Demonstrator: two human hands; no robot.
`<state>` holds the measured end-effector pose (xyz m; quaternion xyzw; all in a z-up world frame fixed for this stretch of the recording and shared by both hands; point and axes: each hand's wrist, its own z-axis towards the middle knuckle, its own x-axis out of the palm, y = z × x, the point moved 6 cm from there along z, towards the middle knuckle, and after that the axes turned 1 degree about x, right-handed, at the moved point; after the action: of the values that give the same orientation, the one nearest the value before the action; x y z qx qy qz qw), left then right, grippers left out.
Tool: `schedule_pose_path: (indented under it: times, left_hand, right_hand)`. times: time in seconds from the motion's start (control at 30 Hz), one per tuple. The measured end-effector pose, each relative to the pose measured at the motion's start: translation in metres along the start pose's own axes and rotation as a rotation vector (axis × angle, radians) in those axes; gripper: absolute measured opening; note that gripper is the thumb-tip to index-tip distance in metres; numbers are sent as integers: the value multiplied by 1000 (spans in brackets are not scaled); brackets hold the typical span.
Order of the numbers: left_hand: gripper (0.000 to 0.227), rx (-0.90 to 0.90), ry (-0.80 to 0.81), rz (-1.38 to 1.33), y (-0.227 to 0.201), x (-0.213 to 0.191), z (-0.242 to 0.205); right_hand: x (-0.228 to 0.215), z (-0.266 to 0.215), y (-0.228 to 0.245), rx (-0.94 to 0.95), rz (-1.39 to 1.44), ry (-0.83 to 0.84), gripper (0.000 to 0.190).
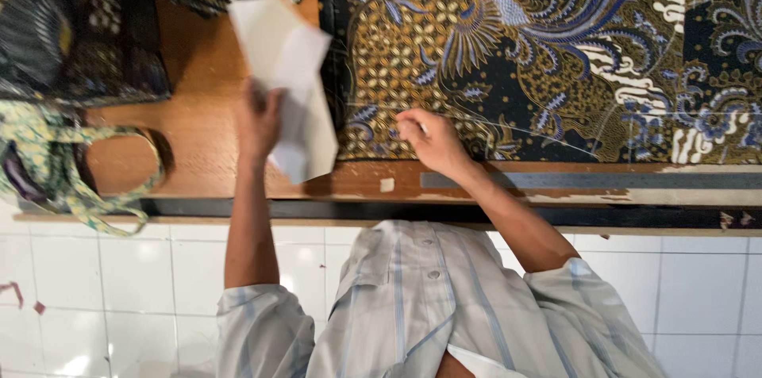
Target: The person places paper patterns on a patterned fabric and uses a white marking tool to trace the outlines. They reposition the patterns and continue marking different sections of the fabric.
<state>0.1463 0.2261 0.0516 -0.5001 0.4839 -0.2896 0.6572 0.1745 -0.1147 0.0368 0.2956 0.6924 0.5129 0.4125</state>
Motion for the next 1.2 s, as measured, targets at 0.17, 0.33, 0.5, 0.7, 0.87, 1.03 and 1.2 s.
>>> schedule_pose_path:
  times: [0.17, 0.33, 0.5, 0.7, 0.87, 1.03, 1.2]
  left_hand:
    - [25, -61, -49, -207, 36, -70, 17]
    - [21, 15, -26, -606, -25, -82, 34]
    - [31, 181, -114, -337, -113, -93, 96]
    - [24, -36, 3, -542, -137, -84, 260]
    - [24, 147, -110, -165, -104, -64, 391]
    - [16, 254, -349, 227, -53, -60, 486]
    - [9, 267, -404, 403, -4, -64, 565]
  right_hand:
    - [53, 51, 29, -23, -54, 76, 22]
    - [85, 167, 83, -36, 150, 48, 36]
    - [100, 216, 141, -217, 467, 74, 46]
    - [45, 184, 100, 30, 400, -98, 31]
    - [-34, 124, 38, 118, 148, -266, 30]
    - [-114, 54, -19, 336, 149, -525, 31]
    - [-171, 3, -52, 464, 58, -723, 30]
